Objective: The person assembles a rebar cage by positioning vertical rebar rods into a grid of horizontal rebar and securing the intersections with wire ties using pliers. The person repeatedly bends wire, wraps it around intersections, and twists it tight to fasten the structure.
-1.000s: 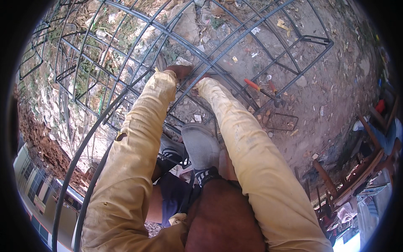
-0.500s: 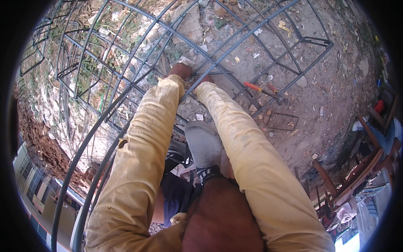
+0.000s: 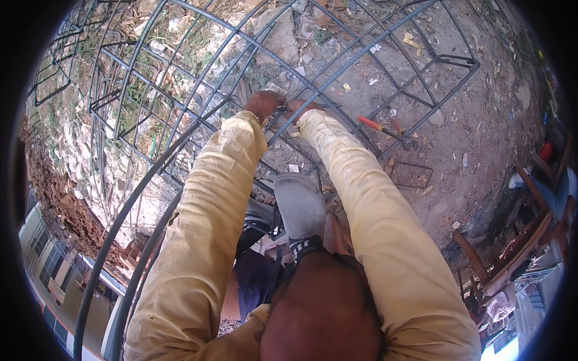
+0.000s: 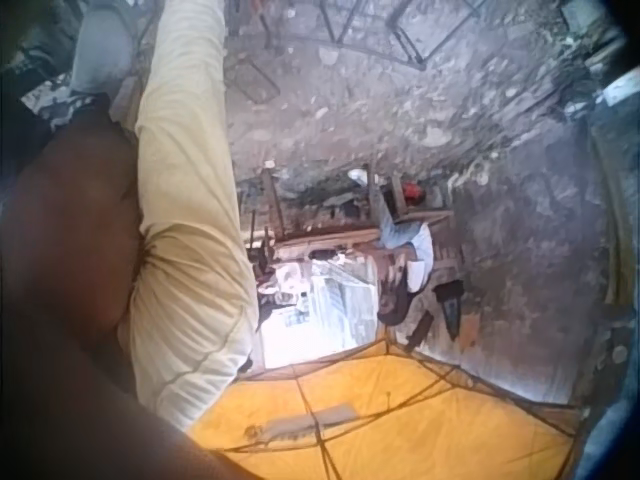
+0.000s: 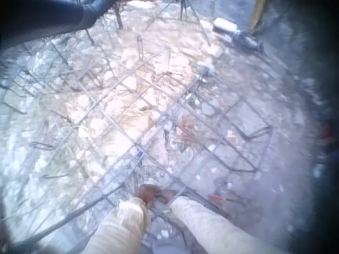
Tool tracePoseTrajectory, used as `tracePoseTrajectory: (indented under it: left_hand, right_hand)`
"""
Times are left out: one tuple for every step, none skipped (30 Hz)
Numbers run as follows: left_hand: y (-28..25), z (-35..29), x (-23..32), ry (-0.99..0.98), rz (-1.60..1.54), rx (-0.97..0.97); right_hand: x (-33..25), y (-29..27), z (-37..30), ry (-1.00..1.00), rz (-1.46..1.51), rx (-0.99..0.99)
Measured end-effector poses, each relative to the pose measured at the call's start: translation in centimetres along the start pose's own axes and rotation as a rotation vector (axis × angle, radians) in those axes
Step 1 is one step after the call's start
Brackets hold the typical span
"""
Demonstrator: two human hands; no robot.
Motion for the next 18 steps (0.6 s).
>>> tracePoseTrajectory:
  left_hand:
    - [-0.5, -0.6, -1.1, -0.140, -0.219, 0.028]
    - [-0.2, -1.2, -1.6, -0.269, -0.443, 0.051]
    - [0.1, -1.8, -2.2, -0.395, -0.667, 0.074]
    - [-0.3, -1.5, -1.7, -0.287, -0.427, 0.045]
    - [-1.0, -1.4, -1.1, -0.175, -0.193, 0.041]
    - [-1.0, -1.6, -1.3, -0.227, -0.326, 0.067]
    - [-1.0, -2.0, -1.4, -0.279, -0.459, 0.092]
    - [-0.8, -2.2, -1.6, -0.329, -0.591, 0.116]
    - [-0.6, -2.5, -1.8, -0.379, -0.722, 0.139]
    - [-0.4, -2.6, -2.1, -0.429, -0.853, 0.163]
    - [-0.2, -2.7, -2.3, -0.456, -0.872, 0.164]
    - [-0.1, -2.8, -2.5, -0.482, -0.891, 0.166]
    - [0.1, -3.0, -2.8, -0.509, -0.911, 0.169]
    - [-0.6, -3.1, -2.1, -0.424, -0.845, 0.138]
    - [-1.5, -3.5, -1.3, -0.340, -0.778, 0.107]
    - [-1.9, -3.6, -0.9, -0.326, -0.758, 0.098]
    - [-2.1, -3.9, -0.8, -0.320, -0.739, 0.093]
    - [-2.1, -4.0, -0.9, -0.384, -0.767, 0.110]
  right_hand:
    - [-0.4, -0.4, 0.3, 0.002, -0.023, -0.025]
    - [-0.5, -0.4, 0.3, -0.030, -0.021, -0.007]
    - [-0.6, -0.4, 0.5, -0.043, -0.031, -0.005]
    - [-0.5, -0.4, 0.8, -0.055, -0.041, -0.003]
    - [-0.7, -0.7, 0.9, -0.069, -0.052, 0.000]
    - [-0.6, -0.6, 1.0, -0.074, -0.056, 0.015]
    - [-0.5, -0.6, 1.1, -0.079, -0.060, 0.031]
    - [-0.6, -0.6, 1.1, -0.083, -0.062, 0.047]
    - [-0.7, -0.8, 1.0, -0.128, -0.071, 0.077]
    - [-0.8, -1.1, 0.9, -0.173, -0.079, 0.108]
    - [-1.4, -1.4, 0.6, -0.221, -0.088, 0.137]
    - [-1.7, -1.5, 0.7, -0.241, -0.115, 0.114]
    - [-2.1, -1.8, 0.8, -0.261, -0.143, 0.091]
    - [-2.0, -2.0, 0.9, -0.274, -0.170, 0.072]
    - [-1.7, -2.0, 1.0, -0.273, -0.177, 0.088]
    - [-1.4, -2.0, 1.0, -0.270, -0.183, 0.104]
    - [-1.6, -2.0, 1.0, -0.276, -0.189, 0.116]
    - [-1.6, -2.0, 1.0, -0.287, -0.191, 0.109]
Point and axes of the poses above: each hand's wrist, its own z-axis towards the middle knuckle, its own y-axis out of the palm, x = y × z, the point moved 6 cm from there along z, towards the middle knuckle, and after that the axes turned 8 degrees about -y, right-handed, at the moved point
